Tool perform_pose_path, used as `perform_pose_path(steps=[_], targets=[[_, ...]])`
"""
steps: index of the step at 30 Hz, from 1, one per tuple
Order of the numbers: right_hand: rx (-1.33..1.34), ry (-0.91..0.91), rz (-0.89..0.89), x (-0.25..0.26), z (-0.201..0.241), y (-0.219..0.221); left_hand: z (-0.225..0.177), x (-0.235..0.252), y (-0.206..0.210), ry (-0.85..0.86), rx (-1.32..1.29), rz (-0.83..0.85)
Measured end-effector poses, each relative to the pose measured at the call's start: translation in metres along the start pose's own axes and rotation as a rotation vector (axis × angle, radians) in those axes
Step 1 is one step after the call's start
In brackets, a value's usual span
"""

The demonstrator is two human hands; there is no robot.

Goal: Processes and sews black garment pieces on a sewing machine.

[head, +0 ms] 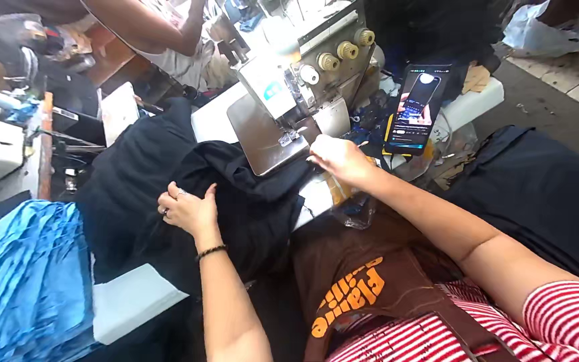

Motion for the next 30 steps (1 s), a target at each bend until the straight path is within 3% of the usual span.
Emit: perform_pose_path(steps=[3, 6, 8, 10, 12, 14, 17, 20, 23, 26, 28, 30], targets=[[0.112, 0.091, -0.009, -0.003, -0.007, -0.014, 0.001, 0.014, -0.004, 0.031, 0.003, 0.022], [0.355, 0.131, 0.065, -0.018, 0.013, -0.030, 0.002, 0.017, -0.050, 0.148, -0.180, -0.101], [0.443, 0.112, 0.179, -0.036, 0.034, -0.030, 0.018, 0.015, -0.090, 0.171, -0.128, -0.268], [0.562, 0.086, 0.415, -0.060, 0.057, -0.015, 0.030, 0.017, -0.117, 0.106, 0.021, -0.278], [0.617, -0.071, 0.688, -0.085, 0.084, 0.004, 0.050, 0.017, -0.124, 0.020, 0.136, -0.114], [0.566, -0.332, 0.899, -0.103, 0.112, 0.021, 0.060, 0.001, -0.121, 0.016, 0.151, -0.068], [0.461, -0.599, 1.026, -0.104, 0.133, 0.043, 0.042, -0.043, -0.103, 0.174, 0.145, -0.073], [0.471, -0.459, 0.919, -0.065, 0.135, 0.053, 0.002, -0.095, -0.059, 0.424, 0.024, 0.131], [0.499, -0.256, 0.585, -0.023, 0.127, 0.074, -0.026, -0.111, -0.005, 0.454, -0.046, 0.398], [0.380, -0.078, 0.270, 0.011, 0.125, 0.094, -0.024, -0.075, 0.027, 0.375, -0.087, 0.267], [0.290, -0.014, 0.148, 0.025, 0.127, 0.109, -0.038, -0.051, 0.007, 0.325, -0.177, 0.112], [0.234, -0.013, 0.116, 0.029, 0.130, 0.117, -0.058, -0.048, -0.038, 0.386, -0.202, 0.046]])
Point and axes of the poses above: each hand's wrist, its own x-axis towards the middle knuckle, its own y-axis out of the palm, z = x × y, the point moved 4 cm from there along x, towards the middle knuckle, and after that the axes turned 11 degrees about -x, right-handed, at the moved point
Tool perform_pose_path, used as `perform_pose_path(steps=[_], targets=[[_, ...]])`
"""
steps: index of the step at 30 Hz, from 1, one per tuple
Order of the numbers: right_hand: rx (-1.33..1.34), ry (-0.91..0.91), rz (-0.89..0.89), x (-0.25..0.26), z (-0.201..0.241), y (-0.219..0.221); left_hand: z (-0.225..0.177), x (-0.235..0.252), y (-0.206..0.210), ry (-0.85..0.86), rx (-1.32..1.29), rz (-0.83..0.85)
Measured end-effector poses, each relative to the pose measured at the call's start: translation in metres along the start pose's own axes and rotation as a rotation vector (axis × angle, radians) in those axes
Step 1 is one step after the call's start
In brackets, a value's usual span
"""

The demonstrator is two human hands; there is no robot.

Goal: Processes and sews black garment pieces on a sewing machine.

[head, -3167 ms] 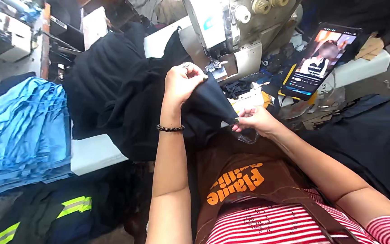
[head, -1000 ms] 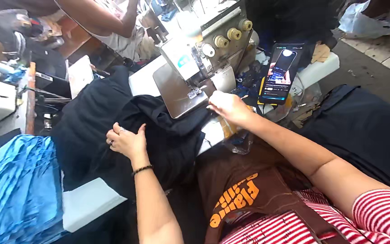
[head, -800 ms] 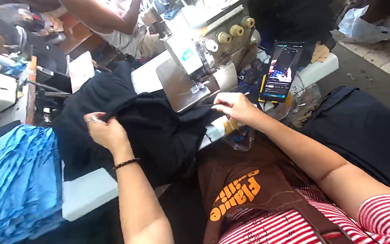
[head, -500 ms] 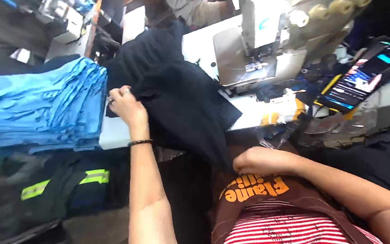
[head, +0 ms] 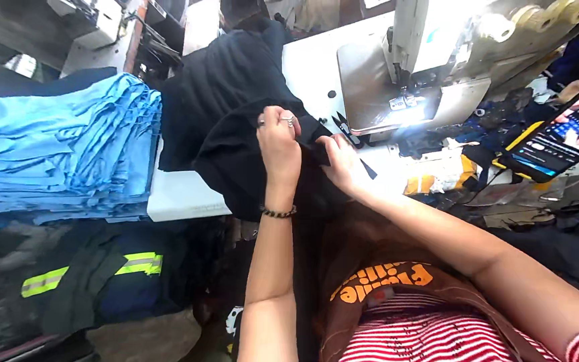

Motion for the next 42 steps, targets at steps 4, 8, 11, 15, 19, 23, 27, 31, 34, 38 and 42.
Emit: perform_pose_path(steps=[4, 8, 11, 15, 19, 23, 27, 31, 34, 38, 42], targets=[[0.018, -0.126, -0.068, 0.000, 0.016, -0.041, -0.016, -0.024, -0.086, 0.162, 0.059, 0.187], [0.165, -0.110, -0.370, 0.020, 0.007, -0.104, 0.001, -0.037, -0.109, 0.096, -0.369, 0.084], [0.770, 0.198, -0.197, 0.025, -0.004, -0.122, -0.013, -0.033, -0.083, -0.040, -0.859, -0.074], [1.342, 0.509, 0.120, 0.013, -0.014, -0.109, -0.022, -0.029, -0.042, -0.382, -1.237, -0.245], [0.864, 0.506, 0.064, -0.014, -0.029, -0.099, -0.015, -0.040, -0.020, -0.232, -0.750, -0.431], [0.403, 0.342, 0.219, -0.038, -0.070, -0.076, 0.016, -0.071, 0.033, -0.173, -0.011, -0.243], [0.498, 0.282, 0.348, -0.051, -0.088, -0.099, 0.021, -0.085, 0.062, -0.278, 0.189, -0.119], [0.395, 0.236, 0.194, -0.067, -0.098, -0.190, 0.022, -0.084, 0.062, -0.270, 0.188, -0.148], [0.326, 0.267, -0.032, -0.078, -0.122, -0.276, 0.024, -0.089, 0.063, -0.233, 0.176, -0.206], [0.045, 0.459, -0.328, -0.078, -0.193, -0.370, 0.026, -0.091, 0.064, -0.219, 0.188, -0.250], [-0.278, 0.632, -0.358, -0.077, -0.280, -0.398, 0.026, -0.091, 0.064, -0.203, 0.177, -0.259]])
Point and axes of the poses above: each hand's wrist, its own x-axis towards the middle knuckle, its own y-axis out of the palm, z = x × y, the point moved 4 cm from there along x, towards the middle knuckle, and after that the axes turned 11 degrees about -x, right-handed, at the moved point
